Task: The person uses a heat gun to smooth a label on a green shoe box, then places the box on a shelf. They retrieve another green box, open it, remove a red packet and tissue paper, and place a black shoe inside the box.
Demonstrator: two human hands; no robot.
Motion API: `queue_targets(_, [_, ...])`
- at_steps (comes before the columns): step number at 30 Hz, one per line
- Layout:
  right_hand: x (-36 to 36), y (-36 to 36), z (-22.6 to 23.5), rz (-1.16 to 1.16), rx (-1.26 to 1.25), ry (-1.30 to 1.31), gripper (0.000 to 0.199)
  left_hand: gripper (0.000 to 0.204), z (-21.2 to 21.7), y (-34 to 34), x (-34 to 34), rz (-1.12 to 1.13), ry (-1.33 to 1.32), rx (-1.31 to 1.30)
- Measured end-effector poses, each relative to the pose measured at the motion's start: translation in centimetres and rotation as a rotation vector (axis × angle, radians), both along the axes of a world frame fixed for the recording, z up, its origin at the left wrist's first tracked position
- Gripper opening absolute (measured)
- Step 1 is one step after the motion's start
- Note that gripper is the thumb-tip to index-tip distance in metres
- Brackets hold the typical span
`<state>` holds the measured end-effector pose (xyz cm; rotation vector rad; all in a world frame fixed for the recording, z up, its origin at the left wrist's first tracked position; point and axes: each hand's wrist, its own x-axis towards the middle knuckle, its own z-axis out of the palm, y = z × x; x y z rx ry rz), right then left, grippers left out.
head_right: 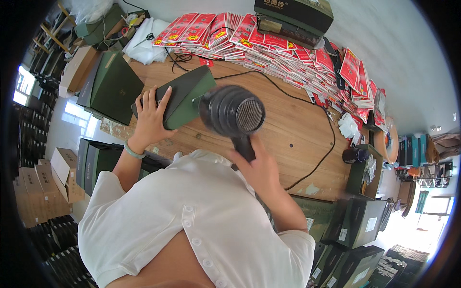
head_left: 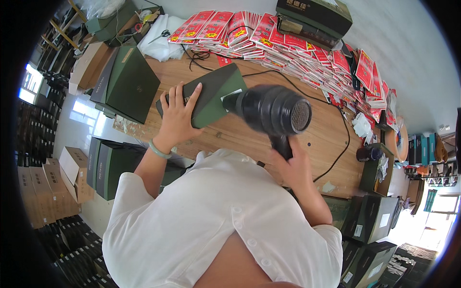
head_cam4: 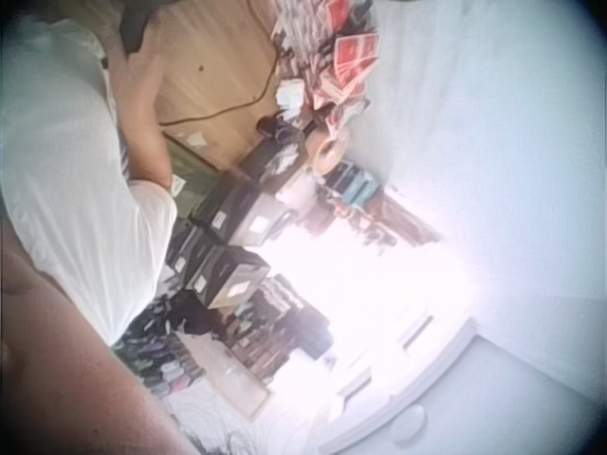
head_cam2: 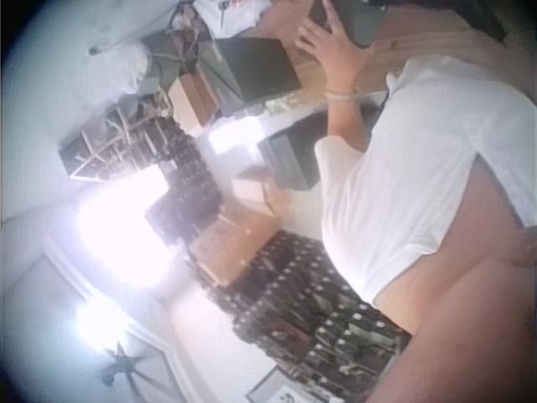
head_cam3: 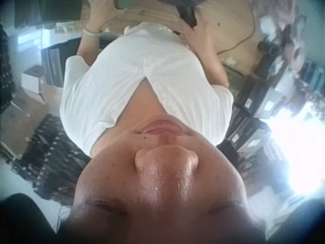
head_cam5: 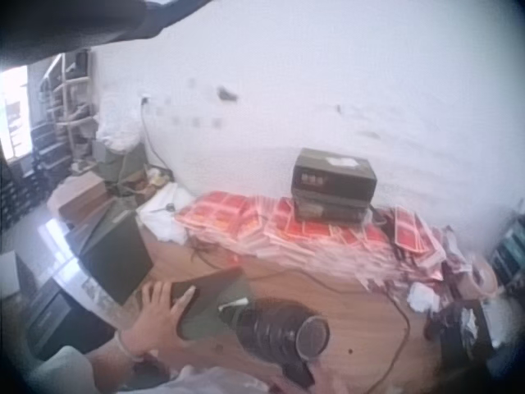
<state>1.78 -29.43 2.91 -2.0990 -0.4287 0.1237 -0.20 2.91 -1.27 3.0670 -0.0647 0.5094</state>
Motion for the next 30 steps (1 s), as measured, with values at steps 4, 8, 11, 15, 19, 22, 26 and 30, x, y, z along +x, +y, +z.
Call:
queue_targets(4, [3.7, -0.8, -2.4, -0.247, 0.149, 0.119, 0.024, 0.121, 0.4, 0.3, -0.2, -0.001, 0.015, 0.010])
queue_targets(8, [7.8, -4.9, -5.6, -0.440, 0.349, 0.245, 0.025, 0.123, 0.7, 0.3, -0.9, 0.008, 0.060, -0.009])
queue_targets(11, [11.1, -9.1, -12.0, -0.527, 0.565, 0.417, 0.030, 0.123, 1.1, 0.0, -1.3, -0.018, 0.078, -0.056])
queue_targets(15, [12.8, -13.5, -20.6, -0.583, 0.781, 0.627, 0.036, 0.115, 1.6, -0.8, -2.1, -0.059, 0.085, -0.094])
queue_targets(19, [12.5, -16.5, -28.2, -0.701, 0.852, 0.716, 0.043, 0.108, 1.9, -1.8, -2.5, -0.070, 0.081, -0.111])
queue_targets(22, [12.7, -17.3, -31.0, -0.739, 0.843, 0.729, 0.045, 0.100, 2.0, -2.0, -2.8, -0.062, 0.078, -0.092])
queue_targets(26, [14.1, -20.8, -36.9, -0.881, 0.139, 0.357, 0.059, 0.088, 2.1, -1.9, -2.1, -0.106, 0.088, -0.066])
queue_targets(30, [14.8, -11.3, -24.7, -0.878, -0.620, 0.020, 0.050, 0.083, 1.4, -2.1, -3.1, -0.055, 0.093, -0.069])
